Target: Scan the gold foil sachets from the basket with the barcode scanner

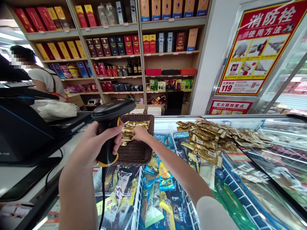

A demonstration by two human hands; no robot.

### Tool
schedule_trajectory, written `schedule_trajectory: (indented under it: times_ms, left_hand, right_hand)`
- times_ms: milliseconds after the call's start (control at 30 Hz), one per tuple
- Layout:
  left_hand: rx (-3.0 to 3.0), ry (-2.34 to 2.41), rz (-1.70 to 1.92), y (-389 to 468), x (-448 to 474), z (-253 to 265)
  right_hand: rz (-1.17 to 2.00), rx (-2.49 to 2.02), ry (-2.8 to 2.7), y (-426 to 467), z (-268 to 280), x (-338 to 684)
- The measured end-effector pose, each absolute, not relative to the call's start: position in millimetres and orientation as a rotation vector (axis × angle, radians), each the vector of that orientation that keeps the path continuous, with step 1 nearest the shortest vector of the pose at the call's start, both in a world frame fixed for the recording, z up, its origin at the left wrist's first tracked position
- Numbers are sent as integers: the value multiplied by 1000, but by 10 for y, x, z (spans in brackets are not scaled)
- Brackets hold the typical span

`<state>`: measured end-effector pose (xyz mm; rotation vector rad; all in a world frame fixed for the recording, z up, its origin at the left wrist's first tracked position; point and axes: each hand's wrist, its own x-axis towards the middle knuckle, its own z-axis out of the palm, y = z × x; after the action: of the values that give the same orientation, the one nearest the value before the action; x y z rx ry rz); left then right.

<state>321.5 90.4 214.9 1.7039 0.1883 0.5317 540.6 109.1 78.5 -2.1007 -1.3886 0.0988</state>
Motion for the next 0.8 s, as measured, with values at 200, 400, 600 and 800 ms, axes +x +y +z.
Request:
schedule_trajectory:
  times_ms: [200,400,600,800]
  left_hand:
    - [1673,163,510,856,3289,2113]
    - [1620,173,409,731,3375,2090]
    - [1614,201,374,698,3446,2052]
    - [1619,215,356,690,3493,2020]
  right_hand:
    - [-95,-1786,-841,45,1092,5488]
    - [-154,-1361,-571,-717,1330,5722]
    - [-290,-1469,-508,-864,1324,5927]
    - [-275,-1614,-477,-788,1181,6024]
